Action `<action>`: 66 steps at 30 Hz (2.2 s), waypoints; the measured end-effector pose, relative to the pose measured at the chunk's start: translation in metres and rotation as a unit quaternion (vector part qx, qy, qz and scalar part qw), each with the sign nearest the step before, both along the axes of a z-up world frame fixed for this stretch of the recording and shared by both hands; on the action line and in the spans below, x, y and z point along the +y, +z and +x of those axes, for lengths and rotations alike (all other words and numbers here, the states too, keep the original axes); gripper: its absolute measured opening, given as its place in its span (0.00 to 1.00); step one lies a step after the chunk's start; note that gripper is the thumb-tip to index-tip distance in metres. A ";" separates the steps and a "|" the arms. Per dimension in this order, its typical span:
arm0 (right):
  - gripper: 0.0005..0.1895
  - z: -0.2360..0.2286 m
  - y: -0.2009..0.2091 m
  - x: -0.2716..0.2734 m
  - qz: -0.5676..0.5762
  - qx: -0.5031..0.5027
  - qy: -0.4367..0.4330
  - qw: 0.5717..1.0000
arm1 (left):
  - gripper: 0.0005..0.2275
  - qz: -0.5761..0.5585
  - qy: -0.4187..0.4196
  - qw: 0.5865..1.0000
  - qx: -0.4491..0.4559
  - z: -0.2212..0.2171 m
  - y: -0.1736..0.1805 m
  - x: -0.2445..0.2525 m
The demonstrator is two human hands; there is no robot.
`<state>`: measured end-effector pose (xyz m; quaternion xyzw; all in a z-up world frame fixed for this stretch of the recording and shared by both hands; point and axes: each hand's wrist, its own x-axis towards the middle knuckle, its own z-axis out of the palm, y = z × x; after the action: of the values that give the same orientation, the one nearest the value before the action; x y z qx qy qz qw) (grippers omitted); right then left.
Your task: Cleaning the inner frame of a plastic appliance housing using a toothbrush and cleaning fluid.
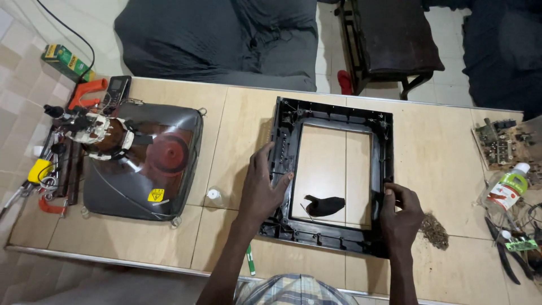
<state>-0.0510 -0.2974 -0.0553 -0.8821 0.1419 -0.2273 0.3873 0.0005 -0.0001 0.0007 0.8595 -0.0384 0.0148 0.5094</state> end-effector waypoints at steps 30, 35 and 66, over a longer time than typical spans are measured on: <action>0.11 -0.001 -0.001 0.000 -0.013 -0.001 -0.001 1.000 | 0.32 0.008 0.001 1.000 -0.008 0.000 -0.002 0.001; 0.11 -0.001 -0.007 -0.003 -0.014 -0.007 0.008 1.000 | 0.33 0.000 0.005 1.000 0.016 0.000 0.000 0.002; 0.10 -0.002 -0.033 -0.018 -0.074 -0.051 0.039 0.995 | 0.31 -0.021 0.006 0.998 0.055 -0.003 0.015 0.002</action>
<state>-0.0528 -0.3158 -0.0888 -0.9005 0.0700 -0.2662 0.3365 -0.0026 0.0022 0.0159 0.8486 -0.0047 -0.0288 0.5282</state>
